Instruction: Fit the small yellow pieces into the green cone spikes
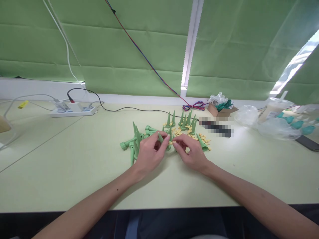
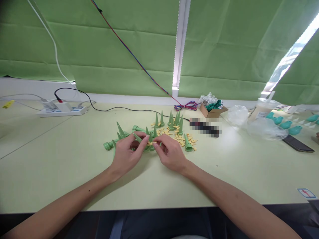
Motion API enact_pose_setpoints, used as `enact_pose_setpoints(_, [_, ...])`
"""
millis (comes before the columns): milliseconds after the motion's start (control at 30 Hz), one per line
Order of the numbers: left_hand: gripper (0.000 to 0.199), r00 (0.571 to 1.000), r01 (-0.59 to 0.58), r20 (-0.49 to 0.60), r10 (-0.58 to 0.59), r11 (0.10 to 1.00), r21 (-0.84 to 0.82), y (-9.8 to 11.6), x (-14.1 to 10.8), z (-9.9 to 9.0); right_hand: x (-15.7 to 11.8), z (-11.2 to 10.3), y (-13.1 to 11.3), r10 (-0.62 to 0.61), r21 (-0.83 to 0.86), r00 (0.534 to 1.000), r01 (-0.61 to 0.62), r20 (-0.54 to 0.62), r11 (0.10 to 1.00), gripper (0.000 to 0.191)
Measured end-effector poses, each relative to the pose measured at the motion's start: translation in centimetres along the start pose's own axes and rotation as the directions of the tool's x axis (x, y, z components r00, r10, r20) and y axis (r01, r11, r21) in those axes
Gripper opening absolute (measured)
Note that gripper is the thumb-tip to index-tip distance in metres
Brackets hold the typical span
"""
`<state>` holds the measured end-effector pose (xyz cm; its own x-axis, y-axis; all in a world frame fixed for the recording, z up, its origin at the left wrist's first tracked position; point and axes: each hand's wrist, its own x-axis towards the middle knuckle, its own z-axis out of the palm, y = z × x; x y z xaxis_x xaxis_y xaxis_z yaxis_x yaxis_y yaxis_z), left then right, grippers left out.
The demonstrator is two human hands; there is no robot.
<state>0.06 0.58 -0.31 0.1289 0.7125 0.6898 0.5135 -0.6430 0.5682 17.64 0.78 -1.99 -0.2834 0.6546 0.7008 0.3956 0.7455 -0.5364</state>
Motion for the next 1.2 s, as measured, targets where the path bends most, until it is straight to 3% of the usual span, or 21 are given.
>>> enact_pose_setpoints(367, [0.001,0.997,-0.045,0.063,0.047,0.998,-0.033,0.21,0.09,-0.21,-0.06,0.07,0.38,-0.013,-0.017,1.0,0.013,0.011,1.0,0.009])
enact_pose_setpoints(533, [0.011,0.987,-0.055,0.146,0.066,0.996,-0.073,0.34,0.08,-0.36,-0.06,0.14,0.62,0.025,0.008,0.999,-0.025,-0.025,1.0,0.007])
enact_pose_setpoints(867, [0.01,0.957,0.005,0.29,0.024,0.995,-0.1,0.13,0.0,-0.14,0.03,0.0,0.38,0.072,0.029,0.997,-0.072,-0.018,0.997,0.012])
enact_pose_setpoints(1200, [0.01,0.966,-0.031,0.255,0.053,0.996,-0.087,-0.14,0.05,-0.08,0.08,0.02,0.36,0.089,0.041,0.996,-0.087,-0.031,0.995,0.012])
